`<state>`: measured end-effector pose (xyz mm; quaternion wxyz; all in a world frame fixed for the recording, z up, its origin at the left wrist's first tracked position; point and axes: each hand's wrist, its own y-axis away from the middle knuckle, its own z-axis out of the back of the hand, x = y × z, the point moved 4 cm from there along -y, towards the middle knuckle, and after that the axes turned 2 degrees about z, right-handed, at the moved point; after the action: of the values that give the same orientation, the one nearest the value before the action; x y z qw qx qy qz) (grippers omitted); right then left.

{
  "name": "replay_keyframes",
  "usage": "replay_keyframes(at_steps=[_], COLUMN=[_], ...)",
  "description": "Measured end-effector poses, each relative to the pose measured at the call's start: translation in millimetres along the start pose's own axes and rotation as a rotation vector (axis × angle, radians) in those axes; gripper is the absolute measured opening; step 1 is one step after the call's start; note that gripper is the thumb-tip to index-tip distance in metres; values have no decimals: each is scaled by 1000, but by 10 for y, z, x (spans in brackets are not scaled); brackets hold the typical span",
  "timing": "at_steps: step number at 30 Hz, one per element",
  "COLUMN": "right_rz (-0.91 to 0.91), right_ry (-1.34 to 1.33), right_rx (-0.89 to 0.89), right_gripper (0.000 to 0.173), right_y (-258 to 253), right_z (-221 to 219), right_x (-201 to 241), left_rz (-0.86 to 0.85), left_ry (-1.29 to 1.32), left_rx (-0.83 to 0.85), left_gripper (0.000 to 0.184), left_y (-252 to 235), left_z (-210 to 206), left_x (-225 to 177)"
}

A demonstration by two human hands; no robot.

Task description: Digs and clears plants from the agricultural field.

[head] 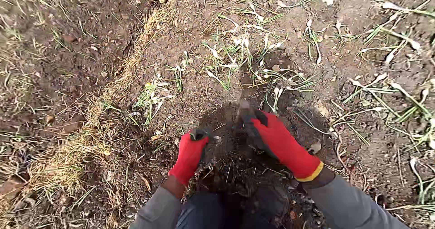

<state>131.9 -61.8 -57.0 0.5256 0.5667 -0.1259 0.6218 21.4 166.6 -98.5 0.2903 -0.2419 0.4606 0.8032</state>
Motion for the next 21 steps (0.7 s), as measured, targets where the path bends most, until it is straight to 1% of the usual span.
replay_keyframes(at_steps=[1,2,3,4,5,6,7,8,9,10,11,12,13,14,15,16,18,19,20,21], right_rz=[62,167,326,489,595,622,659,534,355,226,126,9,-87,-125,-119,-102,-71,-93,-137,-186], right_ry=[-108,-194,-249,-258,-279,-377,-360,-320,-135,-5,74,105,99,71,38,2,27,90,147,165], right_rx=[-38,-79,-125,-127,-109,-33,343,-48,-204,-231,-189,-97,-37,-58,-126,-205,-328,-315,-250,-170], right_gripper=[30,26,29,33,32,26,21,15,20,29,36,43,46,44,44,48,55,58,56,51], right_y=[226,477,672,765,775,681,456,367,235,68,-57,-93,-60,38,214,405,583,554,438,296], right_z=[260,557,820,1009,1100,1127,1186,813,415,32,-258,-388,-362,-227,-47,138,326,290,193,96], right_x=[222,488,702,865,961,962,814,682,448,84,-325,-619,-745,-730,-637,-523,-487,-588,-731,-821], left_rz=[25,54,70,69,59,42,9,-29,-71,-125,-179,-201,-206,-198,-189,-204,-231,-206,-158,-105], left_ry=[-32,-71,-111,-149,-188,-223,-254,-272,-277,-301,-339,-395,-481,-591,-652,-658,-540,-482,-450,-434], left_rx=[13,18,16,7,-7,-27,-57,-91,-118,-127,-109,-50,47,162,260,313,325,310,285,253], left_gripper=[17,18,17,16,16,16,16,16,17,19,20,21,23,26,30,33,36,36,36,36], left_y=[57,88,89,73,61,51,6,-63,-125,-192,-262,-325,-406,-487,-493,-446,-414,-398,-383,-360], left_z=[-33,-65,-79,-75,-60,-43,-25,-15,-35,-111,-257,-470,-728,-981,-1161,-1236,-1116,-957,-752,-532], left_x=[86,157,194,185,141,61,-55,-198,-359,-503,-588,-588,-496,-331,-150,-43,-44,-58,-30,47])
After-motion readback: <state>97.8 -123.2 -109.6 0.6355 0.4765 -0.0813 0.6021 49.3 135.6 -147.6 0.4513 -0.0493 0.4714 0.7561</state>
